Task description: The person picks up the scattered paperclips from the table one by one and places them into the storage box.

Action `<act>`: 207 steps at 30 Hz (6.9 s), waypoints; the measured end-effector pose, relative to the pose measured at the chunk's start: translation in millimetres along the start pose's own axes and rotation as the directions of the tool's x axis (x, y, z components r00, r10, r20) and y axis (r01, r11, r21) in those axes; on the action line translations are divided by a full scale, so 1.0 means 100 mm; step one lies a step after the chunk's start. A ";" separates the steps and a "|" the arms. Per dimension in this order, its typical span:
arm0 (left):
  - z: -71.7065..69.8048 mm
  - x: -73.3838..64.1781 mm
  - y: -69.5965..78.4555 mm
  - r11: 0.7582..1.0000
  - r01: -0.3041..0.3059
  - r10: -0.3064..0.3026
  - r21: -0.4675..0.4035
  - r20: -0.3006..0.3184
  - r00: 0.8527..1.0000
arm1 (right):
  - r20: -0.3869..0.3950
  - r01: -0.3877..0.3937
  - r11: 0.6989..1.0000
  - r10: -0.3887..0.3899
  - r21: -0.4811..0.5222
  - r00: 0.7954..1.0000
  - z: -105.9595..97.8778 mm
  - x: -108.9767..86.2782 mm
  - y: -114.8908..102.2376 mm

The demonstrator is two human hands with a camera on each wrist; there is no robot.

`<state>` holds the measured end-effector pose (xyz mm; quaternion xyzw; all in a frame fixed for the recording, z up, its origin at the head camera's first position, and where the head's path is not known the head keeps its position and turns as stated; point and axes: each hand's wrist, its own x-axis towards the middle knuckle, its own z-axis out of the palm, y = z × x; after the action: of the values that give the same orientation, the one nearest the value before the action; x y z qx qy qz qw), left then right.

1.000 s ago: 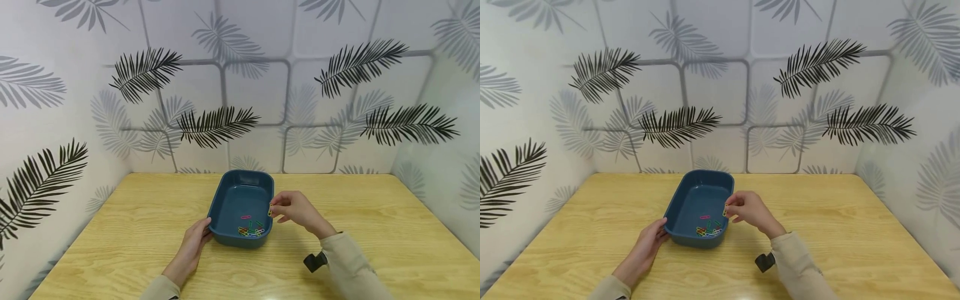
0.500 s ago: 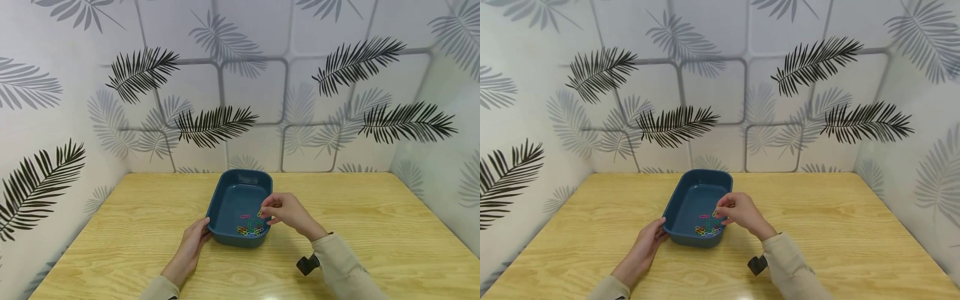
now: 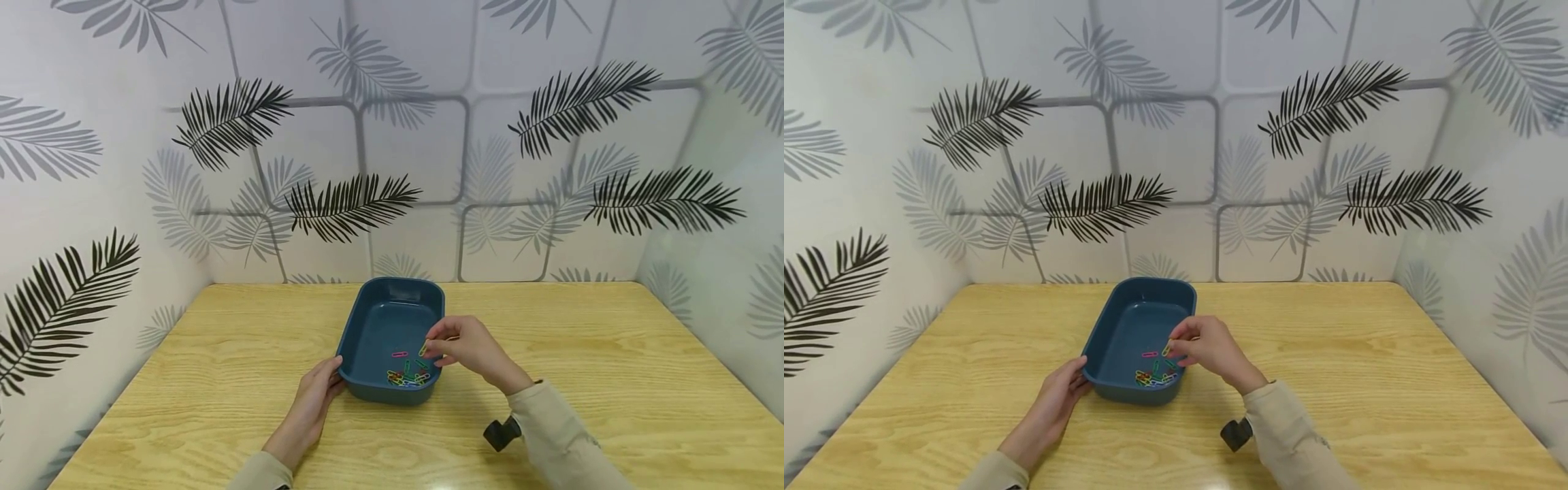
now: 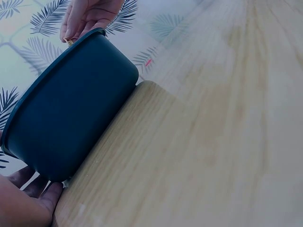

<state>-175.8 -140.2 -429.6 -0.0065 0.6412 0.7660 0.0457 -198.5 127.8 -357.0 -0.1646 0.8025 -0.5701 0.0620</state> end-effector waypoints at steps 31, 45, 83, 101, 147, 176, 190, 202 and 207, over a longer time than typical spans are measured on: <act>0.03 0.00 0.00 1.000 0.011 -0.011 -0.003 0.000 1.000 | -0.033 0.064 0.969 -0.074 -0.239 0.997 -0.42 0.21 0.01; 0.01 0.01 -0.01 1.000 -0.001 0.001 -0.013 -0.024 1.000 | -0.077 -0.033 0.844 -0.010 -0.536 0.997 -0.66 0.57 0.32; 0.01 0.01 -0.01 1.000 -0.018 0.018 -0.011 -0.013 1.000 | -0.109 -0.270 0.700 0.266 -0.662 0.958 -0.57 0.65 0.55; 0.00 0.01 -0.01 1.000 -0.013 0.013 -0.013 -0.017 1.000 | -0.093 -0.167 0.818 0.138 -0.551 0.986 -0.57 0.52 0.64; 0.02 0.00 0.01 0.999 -0.019 0.018 -0.036 -0.036 0.999 | -0.087 -0.166 0.986 0.164 -0.018 0.983 -0.67 0.33 0.66; 0.00 0.01 -0.01 1.000 0.009 -0.010 -0.018 -0.026 1.000 | 0.017 0.056 0.998 -0.055 -0.035 0.998 0.07 0.20 0.05; 0.00 0.02 -0.01 1.000 0.005 -0.006 -0.010 -0.027 1.000 | 0.006 0.061 0.997 -0.061 -0.044 0.998 0.09 0.21 0.07; 0.00 -0.01 -0.01 1.000 0.012 -0.012 -0.004 -0.008 1.000 | 0.041 0.068 0.996 -0.065 -0.059 0.997 0.07 0.20 0.07; 0.01 0.00 0.00 1.000 0.004 -0.004 0.000 -0.015 1.000 | 0.057 0.072 0.996 -0.069 -0.061 0.996 0.03 0.19 0.06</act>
<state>-175.5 -139.2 -429.8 -0.0133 0.6413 0.7660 0.0423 -217.2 120.6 -362.2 -0.2101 0.8119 -0.5416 0.0585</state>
